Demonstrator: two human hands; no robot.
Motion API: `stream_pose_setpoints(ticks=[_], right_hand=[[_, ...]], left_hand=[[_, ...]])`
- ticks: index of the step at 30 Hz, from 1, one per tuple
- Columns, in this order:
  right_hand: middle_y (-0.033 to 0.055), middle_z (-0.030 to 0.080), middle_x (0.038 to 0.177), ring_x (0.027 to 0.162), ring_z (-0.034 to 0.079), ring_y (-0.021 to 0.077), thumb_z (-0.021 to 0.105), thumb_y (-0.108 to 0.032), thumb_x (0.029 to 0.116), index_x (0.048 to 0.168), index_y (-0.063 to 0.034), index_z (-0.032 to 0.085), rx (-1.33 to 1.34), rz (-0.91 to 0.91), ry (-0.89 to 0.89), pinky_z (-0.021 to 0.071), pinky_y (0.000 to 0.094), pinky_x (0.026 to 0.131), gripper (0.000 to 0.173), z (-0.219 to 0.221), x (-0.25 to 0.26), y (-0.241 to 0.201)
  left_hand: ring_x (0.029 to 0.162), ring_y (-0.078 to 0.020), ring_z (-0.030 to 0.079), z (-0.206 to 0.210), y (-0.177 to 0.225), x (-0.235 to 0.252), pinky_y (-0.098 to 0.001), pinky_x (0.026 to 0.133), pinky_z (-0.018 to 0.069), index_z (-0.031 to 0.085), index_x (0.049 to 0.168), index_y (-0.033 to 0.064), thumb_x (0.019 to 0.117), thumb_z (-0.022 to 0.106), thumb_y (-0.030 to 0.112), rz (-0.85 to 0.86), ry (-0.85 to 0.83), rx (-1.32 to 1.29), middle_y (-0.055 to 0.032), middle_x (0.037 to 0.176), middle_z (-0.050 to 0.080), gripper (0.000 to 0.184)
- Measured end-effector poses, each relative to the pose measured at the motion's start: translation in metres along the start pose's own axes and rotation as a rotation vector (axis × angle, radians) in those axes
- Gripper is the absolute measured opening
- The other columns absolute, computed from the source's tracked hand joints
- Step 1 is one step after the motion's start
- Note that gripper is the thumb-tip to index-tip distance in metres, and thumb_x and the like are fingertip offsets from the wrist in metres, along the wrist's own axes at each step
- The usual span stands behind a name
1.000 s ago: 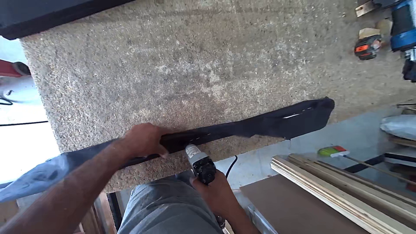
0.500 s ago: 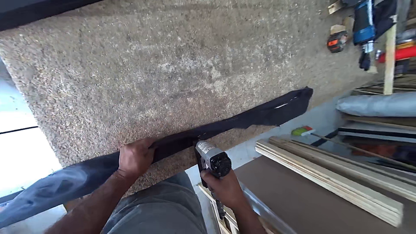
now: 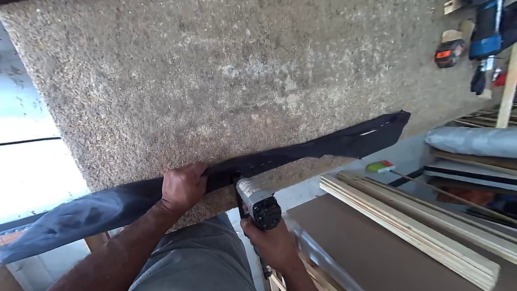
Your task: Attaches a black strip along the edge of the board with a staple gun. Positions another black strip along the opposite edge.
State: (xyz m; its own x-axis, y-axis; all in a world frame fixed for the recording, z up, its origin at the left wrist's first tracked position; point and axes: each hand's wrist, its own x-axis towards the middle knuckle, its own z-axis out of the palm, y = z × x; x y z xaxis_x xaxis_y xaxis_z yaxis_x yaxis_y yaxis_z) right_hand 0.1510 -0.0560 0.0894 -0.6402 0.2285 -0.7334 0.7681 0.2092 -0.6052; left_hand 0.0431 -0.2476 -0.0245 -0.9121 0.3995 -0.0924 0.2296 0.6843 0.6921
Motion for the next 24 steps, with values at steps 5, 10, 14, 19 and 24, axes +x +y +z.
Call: stream_pose_setpoints(ticks=[5, 10, 14, 19, 24], right_hand=[[-0.0034, 0.067, 0.081, 0.064, 0.063, 0.0048, 0.069, -0.025, 0.0885, 0.112, -0.0051, 0.068, -0.041, -0.011, -0.032, 0.0565, 0.0256, 0.060, 0.031, 0.020, -0.006, -0.009], [-0.0029, 0.068, 0.082, 0.070, 0.065, 0.0039, 0.071, -0.027, 0.0893, 0.109, -0.0058, 0.068, -0.068, -0.050, -0.069, 0.0576, 0.0251, 0.065, 0.029, 0.033, -0.012, -0.012], [-0.0028, 0.070, 0.084, 0.073, 0.067, 0.0037, 0.072, -0.026, 0.0872, 0.111, -0.0052, 0.068, -0.082, -0.039, -0.037, 0.0586, 0.0257, 0.069, 0.032, 0.040, -0.014, -0.009], [-0.0030, 0.068, 0.081, 0.068, 0.065, 0.0045, 0.072, -0.028, 0.0874, 0.107, -0.0056, 0.068, -0.106, -0.021, -0.026, 0.0574, 0.0259, 0.066, 0.030, 0.043, -0.014, -0.003], [-0.0038, 0.066, 0.077, 0.064, 0.063, 0.0057, 0.069, -0.028, 0.0882, 0.102, -0.0075, 0.068, -0.084, -0.026, 0.023, 0.0568, 0.0274, 0.062, 0.025, 0.054, -0.017, -0.004]], left_hand=[[0.068, -0.0287, 0.073, -0.002, 0.000, 0.000, -0.0551, 0.057, 0.0561, 0.078, 0.096, 0.0126, 0.0900, 0.064, 0.014, -0.009, -0.012, 0.010, -0.0081, 0.080, 0.076, 0.015], [0.074, -0.0291, 0.074, -0.007, 0.002, 0.008, -0.0582, 0.062, 0.0569, 0.078, 0.097, 0.0162, 0.0947, 0.066, 0.022, -0.083, -0.139, 0.004, -0.0067, 0.083, 0.076, 0.013], [0.084, -0.0301, 0.072, -0.067, 0.003, 0.041, -0.0628, 0.073, 0.0564, 0.072, 0.112, 0.0280, 0.0848, 0.073, 0.064, -0.192, -0.750, 0.225, -0.0050, 0.089, 0.074, 0.045], [0.091, -0.0267, 0.071, -0.114, -0.026, 0.020, -0.0577, 0.078, 0.0558, 0.078, 0.101, 0.0241, 0.0973, 0.067, 0.048, -0.147, -0.760, 0.405, -0.0028, 0.094, 0.074, 0.027], [0.094, -0.0289, 0.074, -0.081, -0.056, -0.045, -0.0538, 0.081, 0.0605, 0.078, 0.103, 0.0119, 0.0937, 0.069, 0.012, 0.028, -0.126, 0.060, -0.0095, 0.100, 0.076, 0.014]])
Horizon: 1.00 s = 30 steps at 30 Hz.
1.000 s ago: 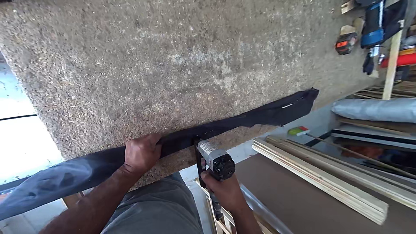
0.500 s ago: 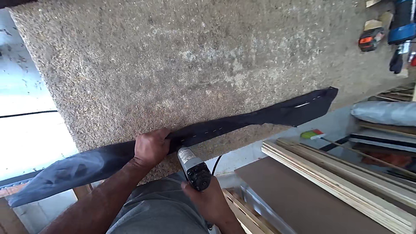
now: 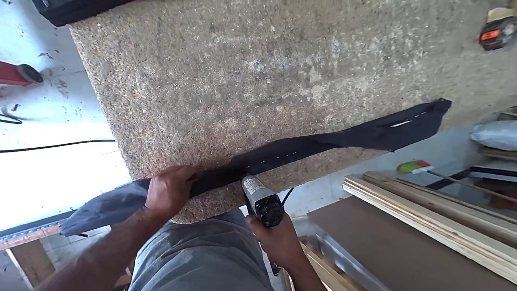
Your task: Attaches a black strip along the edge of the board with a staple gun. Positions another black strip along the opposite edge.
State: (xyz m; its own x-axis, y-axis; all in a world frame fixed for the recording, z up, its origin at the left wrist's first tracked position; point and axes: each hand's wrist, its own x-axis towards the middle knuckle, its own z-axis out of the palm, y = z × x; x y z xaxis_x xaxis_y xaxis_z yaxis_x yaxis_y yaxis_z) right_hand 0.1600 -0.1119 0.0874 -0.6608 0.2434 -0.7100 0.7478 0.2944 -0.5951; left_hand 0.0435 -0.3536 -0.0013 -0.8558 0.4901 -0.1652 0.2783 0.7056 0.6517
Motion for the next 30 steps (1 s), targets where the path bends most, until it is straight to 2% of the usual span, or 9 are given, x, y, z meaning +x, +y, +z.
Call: stream_pose_setpoints(ticks=[1, 2, 7, 14, 18, 22, 26, 30], right_hand=[[-0.0042, 0.066, 0.075, 0.063, 0.063, 0.0059, 0.069, -0.028, 0.0882, 0.100, -0.0081, 0.068, 0.014, 0.003, 0.014, 0.0565, 0.0275, 0.061, 0.024, 0.003, 0.000, 0.000], [-0.0043, 0.066, 0.075, 0.063, 0.063, 0.0062, 0.069, -0.028, 0.0884, 0.099, -0.0084, 0.068, 0.024, 0.010, 0.022, 0.0566, 0.0274, 0.061, 0.023, 0.006, -0.001, 0.000], [-0.0040, 0.064, 0.072, 0.060, 0.062, 0.0069, 0.069, -0.024, 0.0890, 0.094, -0.0084, 0.067, 0.083, 0.018, 0.075, 0.0561, 0.0269, 0.058, 0.017, 0.015, -0.003, -0.001], [-0.0040, 0.063, 0.069, 0.056, 0.060, 0.0083, 0.069, -0.024, 0.0897, 0.101, -0.0063, 0.068, 0.117, 0.023, 0.070, 0.0545, 0.0274, 0.054, 0.021, 0.026, -0.006, -0.005], [-0.0039, 0.065, 0.073, 0.059, 0.061, 0.0069, 0.069, -0.025, 0.0899, 0.103, -0.0062, 0.068, 0.096, 0.013, 0.009, 0.0554, 0.0273, 0.057, 0.023, 0.040, -0.010, -0.014], [-0.0029, 0.067, 0.081, 0.064, 0.063, 0.0056, 0.070, -0.024, 0.0885, 0.112, -0.0048, 0.068, 0.064, 0.030, -0.039, 0.0566, 0.0260, 0.061, 0.031, 0.055, -0.014, -0.024], [-0.0043, 0.065, 0.078, 0.065, 0.062, 0.0030, 0.071, -0.027, 0.0878, 0.102, -0.0073, 0.068, 0.009, 0.029, -0.071, 0.0547, 0.0241, 0.062, 0.025, 0.070, -0.019, -0.034], [-0.0033, 0.066, 0.080, 0.068, 0.063, 0.0032, 0.071, -0.029, 0.0880, 0.105, -0.0074, 0.068, -0.020, 0.038, -0.096, 0.0553, 0.0246, 0.065, 0.027, 0.080, -0.023, -0.041]], left_hand=[[0.083, -0.0292, 0.073, 0.009, -0.005, -0.005, -0.0515, 0.072, 0.0595, 0.078, 0.101, 0.0111, 0.0912, 0.066, 0.009, 0.022, 0.094, -0.019, -0.0102, 0.089, 0.074, 0.016], [0.080, -0.0292, 0.072, 0.015, -0.009, -0.007, -0.0501, 0.071, 0.0592, 0.078, 0.101, 0.0106, 0.0910, 0.064, 0.008, 0.027, 0.141, -0.039, -0.0107, 0.086, 0.073, 0.018], [0.081, -0.0289, 0.072, 0.023, -0.014, -0.005, -0.0498, 0.071, 0.0591, 0.078, 0.101, 0.0100, 0.0915, 0.060, 0.011, -0.010, 0.181, -0.076, -0.0106, 0.087, 0.074, 0.020], [0.082, -0.0289, 0.074, 0.025, -0.014, -0.001, -0.0509, 0.073, 0.0596, 0.077, 0.099, 0.0094, 0.0921, 0.062, 0.012, -0.042, 0.180, -0.091, -0.0103, 0.088, 0.076, 0.017], [0.082, -0.0269, 0.074, 0.025, -0.015, 0.000, -0.0496, 0.073, 0.0599, 0.077, 0.098, 0.0099, 0.0922, 0.062, 0.013, -0.051, 0.185, -0.094, -0.0089, 0.089, 0.076, 0.016], [0.082, -0.0265, 0.074, 0.025, -0.015, 0.001, -0.0490, 0.072, 0.0599, 0.077, 0.098, 0.0103, 0.0923, 0.062, 0.012, -0.042, 0.192, -0.086, -0.0087, 0.088, 0.076, 0.017], [0.080, -0.0265, 0.074, 0.025, -0.015, 0.002, -0.0491, 0.070, 0.0597, 0.078, 0.098, 0.0104, 0.0926, 0.063, 0.014, -0.050, 0.192, -0.078, -0.0085, 0.087, 0.076, 0.016], [0.082, -0.0273, 0.075, 0.024, -0.013, 0.003, -0.0510, 0.072, 0.0597, 0.078, 0.100, 0.0112, 0.0931, 0.063, 0.013, -0.079, 0.173, -0.094, -0.0083, 0.089, 0.077, 0.016]])
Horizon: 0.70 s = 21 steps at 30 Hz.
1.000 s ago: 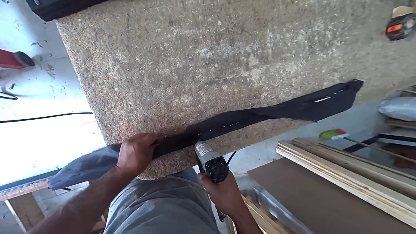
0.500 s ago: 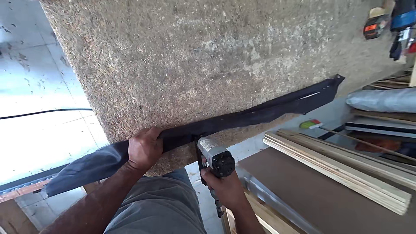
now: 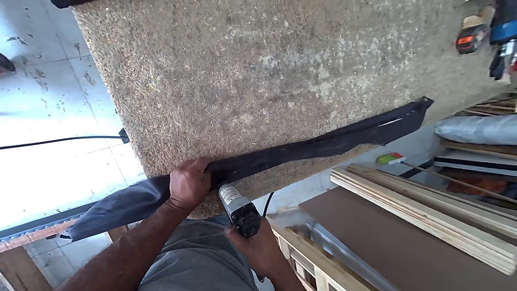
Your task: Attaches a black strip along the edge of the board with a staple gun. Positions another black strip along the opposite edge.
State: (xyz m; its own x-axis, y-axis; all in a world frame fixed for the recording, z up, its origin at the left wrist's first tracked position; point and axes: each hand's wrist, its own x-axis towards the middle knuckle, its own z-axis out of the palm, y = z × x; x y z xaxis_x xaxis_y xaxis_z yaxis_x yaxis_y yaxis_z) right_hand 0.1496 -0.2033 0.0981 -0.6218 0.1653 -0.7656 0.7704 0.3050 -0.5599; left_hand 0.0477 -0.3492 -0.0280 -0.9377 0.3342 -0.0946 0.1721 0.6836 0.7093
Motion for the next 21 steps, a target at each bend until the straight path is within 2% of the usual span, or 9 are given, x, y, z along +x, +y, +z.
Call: stream_pose_setpoints(ticks=[2, 4, 7, 9, 10, 12, 16, 19, 21], right_hand=[[-0.0029, 0.065, 0.081, 0.069, 0.062, 0.0040, 0.071, -0.031, 0.0887, 0.106, -0.0073, 0.067, -0.009, 0.007, -0.016, 0.0551, 0.0254, 0.066, 0.029, 0.004, -0.001, 0.000], [-0.0025, 0.067, 0.082, 0.070, 0.064, 0.0049, 0.071, -0.031, 0.0885, 0.109, -0.0069, 0.068, -0.017, 0.010, -0.016, 0.0561, 0.0266, 0.067, 0.032, 0.005, -0.002, 0.000], [-0.0020, 0.067, 0.083, 0.071, 0.065, 0.0062, 0.071, -0.031, 0.0874, 0.110, -0.0062, 0.068, -0.015, 0.011, 0.005, 0.0570, 0.0288, 0.067, 0.034, 0.007, -0.002, 0.001], [-0.0021, 0.067, 0.083, 0.070, 0.065, 0.0068, 0.072, -0.032, 0.0872, 0.108, -0.0068, 0.068, -0.014, 0.034, 0.013, 0.0571, 0.0289, 0.067, 0.033, 0.009, -0.003, 0.002], [-0.0028, 0.067, 0.082, 0.069, 0.065, 0.0066, 0.072, -0.032, 0.0869, 0.106, -0.0076, 0.068, -0.013, 0.040, 0.021, 0.0569, 0.0286, 0.066, 0.031, 0.011, -0.003, 0.002], [-0.0040, 0.066, 0.077, 0.064, 0.063, 0.0066, 0.071, -0.032, 0.0869, 0.102, -0.0095, 0.068, -0.004, 0.042, 0.038, 0.0558, 0.0284, 0.062, 0.027, 0.016, -0.005, 0.002], [-0.0035, 0.064, 0.072, 0.060, 0.061, 0.0082, 0.069, -0.030, 0.0885, 0.097, -0.0092, 0.067, 0.031, 0.034, 0.072, 0.0554, 0.0300, 0.059, 0.023, 0.023, -0.006, 0.002], [-0.0039, 0.064, 0.072, 0.059, 0.061, 0.0078, 0.069, -0.030, 0.0885, 0.097, -0.0096, 0.066, 0.050, 0.031, 0.099, 0.0555, 0.0293, 0.059, 0.022, 0.027, -0.007, 0.001], [-0.0037, 0.064, 0.071, 0.059, 0.062, 0.0081, 0.070, -0.029, 0.0888, 0.096, -0.0096, 0.066, 0.066, 0.034, 0.107, 0.0558, 0.0289, 0.059, 0.021, 0.030, -0.007, 0.000]], left_hand=[[0.082, -0.0296, 0.075, -0.005, 0.003, 0.005, -0.0557, 0.071, 0.0587, 0.078, 0.102, 0.0135, 0.0951, 0.064, 0.017, -0.056, -0.079, -0.003, -0.0088, 0.089, 0.077, 0.016], [0.083, -0.0327, 0.074, -0.027, 0.006, 0.021, -0.0627, 0.073, 0.0563, 0.077, 0.107, 0.0189, 0.1004, 0.065, 0.035, -0.146, -0.330, 0.010, -0.0094, 0.088, 0.076, 0.021], [0.081, -0.0295, 0.071, -0.078, 0.004, 0.050, -0.0622, 0.072, 0.0568, 0.072, 0.112, 0.0252, 0.0858, 0.073, 0.063, -0.102, -0.790, 0.197, -0.0054, 0.085, 0.073, 0.046], [0.084, -0.0263, 0.070, -0.101, -0.004, 0.055, -0.0584, 0.074, 0.0556, 0.073, 0.109, 0.0273, 0.0788, 0.079, 0.062, -0.051, -0.990, 0.423, -0.0017, 0.086, 0.072, 0.047], [0.085, -0.0259, 0.070, -0.108, -0.011, 0.053, -0.0577, 0.075, 0.0556, 0.074, 0.105, 0.0268, 0.0825, 0.077, 0.061, -0.049, -1.025, 0.480, -0.0012, 0.087, 0.072, 0.041], [0.090, -0.0280, 0.070, -0.115, -0.028, 0.041, -0.0588, 0.079, 0.0552, 0.076, 0.101, 0.0227, 0.0936, 0.069, 0.054, -0.100, -0.950, 0.421, -0.0042, 0.090, 0.073, 0.033], [0.102, -0.0276, 0.070, -0.106, -0.048, -0.010, -0.0569, 0.088, 0.0578, 0.078, 0.108, 0.0171, 0.0980, 0.070, 0.033, -0.068, -0.519, 0.125, -0.0068, 0.108, 0.072, 0.020], [0.093, -0.0279, 0.074, -0.088, -0.068, -0.038, -0.0548, 0.082, 0.0599, 0.078, 0.099, 0.0130, 0.0937, 0.074, 0.021, 0.080, -0.199, 0.058, -0.0076, 0.097, 0.076, 0.011], [0.093, -0.0270, 0.074, -0.078, -0.077, -0.041, -0.0526, 0.083, 0.0595, 0.078, 0.095, 0.0123, 0.0927, 0.071, 0.021, 0.112, -0.110, 0.023, -0.0074, 0.095, 0.076, 0.011]])
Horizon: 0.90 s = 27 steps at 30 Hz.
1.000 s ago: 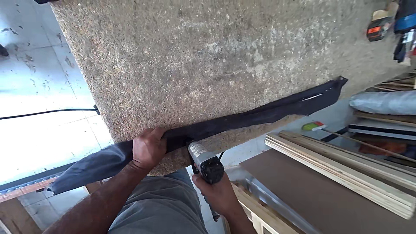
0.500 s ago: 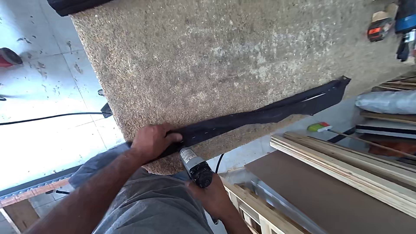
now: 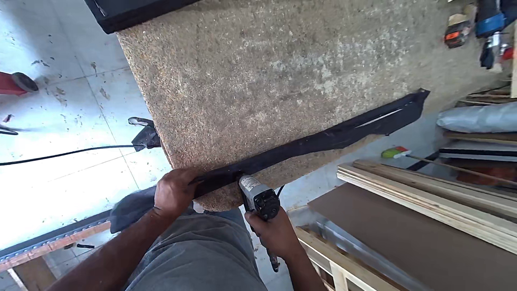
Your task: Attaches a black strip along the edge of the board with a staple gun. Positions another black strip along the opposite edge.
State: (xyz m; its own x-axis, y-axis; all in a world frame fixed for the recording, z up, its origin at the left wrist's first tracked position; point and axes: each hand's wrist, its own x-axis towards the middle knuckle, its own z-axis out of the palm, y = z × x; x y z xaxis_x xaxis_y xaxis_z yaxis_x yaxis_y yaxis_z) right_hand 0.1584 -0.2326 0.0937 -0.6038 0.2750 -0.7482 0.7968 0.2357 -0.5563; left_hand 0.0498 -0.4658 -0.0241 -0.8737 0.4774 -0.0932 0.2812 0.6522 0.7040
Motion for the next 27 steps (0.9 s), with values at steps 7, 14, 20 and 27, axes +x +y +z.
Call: stream_pose_setpoints(ticks=[7, 14, 20, 27], right_hand=[[-0.0040, 0.063, 0.072, 0.058, 0.061, 0.0074, 0.069, -0.026, 0.0901, 0.102, -0.0072, 0.067, 0.036, -0.029, 0.000, 0.0552, 0.0274, 0.058, 0.022, 0.006, -0.001, 0.004], [-0.0043, 0.065, 0.076, 0.063, 0.062, 0.0053, 0.070, -0.028, 0.0894, 0.102, -0.0081, 0.068, -0.022, -0.041, -0.076, 0.0558, 0.0258, 0.061, 0.024, 0.021, -0.005, -0.005], [-0.0017, 0.068, 0.087, 0.074, 0.065, 0.0048, 0.071, -0.030, 0.0888, 0.112, -0.0061, 0.067, -0.057, -0.040, -0.117, 0.0571, 0.0262, 0.070, 0.034, 0.044, -0.014, -0.014], [-0.0004, 0.070, 0.091, 0.081, 0.067, 0.0051, 0.072, -0.031, 0.0876, 0.114, -0.0069, 0.068, -0.053, -0.025, -0.123, 0.0576, 0.0271, 0.076, 0.035, 0.078, -0.026, -0.024]], left_hand=[[0.090, -0.0245, 0.074, 0.006, -0.001, 0.002, -0.0489, 0.082, 0.0595, 0.077, 0.091, 0.0099, 0.0918, 0.071, 0.019, -0.023, 0.031, -0.040, -0.0074, 0.091, 0.076, 0.011], [0.088, -0.0212, 0.073, 0.007, -0.001, 0.003, -0.0455, 0.080, 0.0598, 0.078, 0.090, 0.0112, 0.0912, 0.072, 0.020, -0.029, 0.044, -0.041, -0.0056, 0.090, 0.076, 0.011], [0.088, -0.0196, 0.073, 0.003, 0.001, 0.005, -0.0444, 0.082, 0.0600, 0.078, 0.089, 0.0103, 0.0899, 0.073, 0.018, -0.042, 0.027, -0.085, -0.0050, 0.090, 0.076, 0.008], [0.087, -0.0192, 0.073, 0.001, -0.002, 0.007, -0.0444, 0.081, 0.0594, 0.078, 0.088, 0.0112, 0.0903, 0.074, 0.018, -0.063, -0.023, -0.107, -0.0042, 0.087, 0.076, 0.008]])
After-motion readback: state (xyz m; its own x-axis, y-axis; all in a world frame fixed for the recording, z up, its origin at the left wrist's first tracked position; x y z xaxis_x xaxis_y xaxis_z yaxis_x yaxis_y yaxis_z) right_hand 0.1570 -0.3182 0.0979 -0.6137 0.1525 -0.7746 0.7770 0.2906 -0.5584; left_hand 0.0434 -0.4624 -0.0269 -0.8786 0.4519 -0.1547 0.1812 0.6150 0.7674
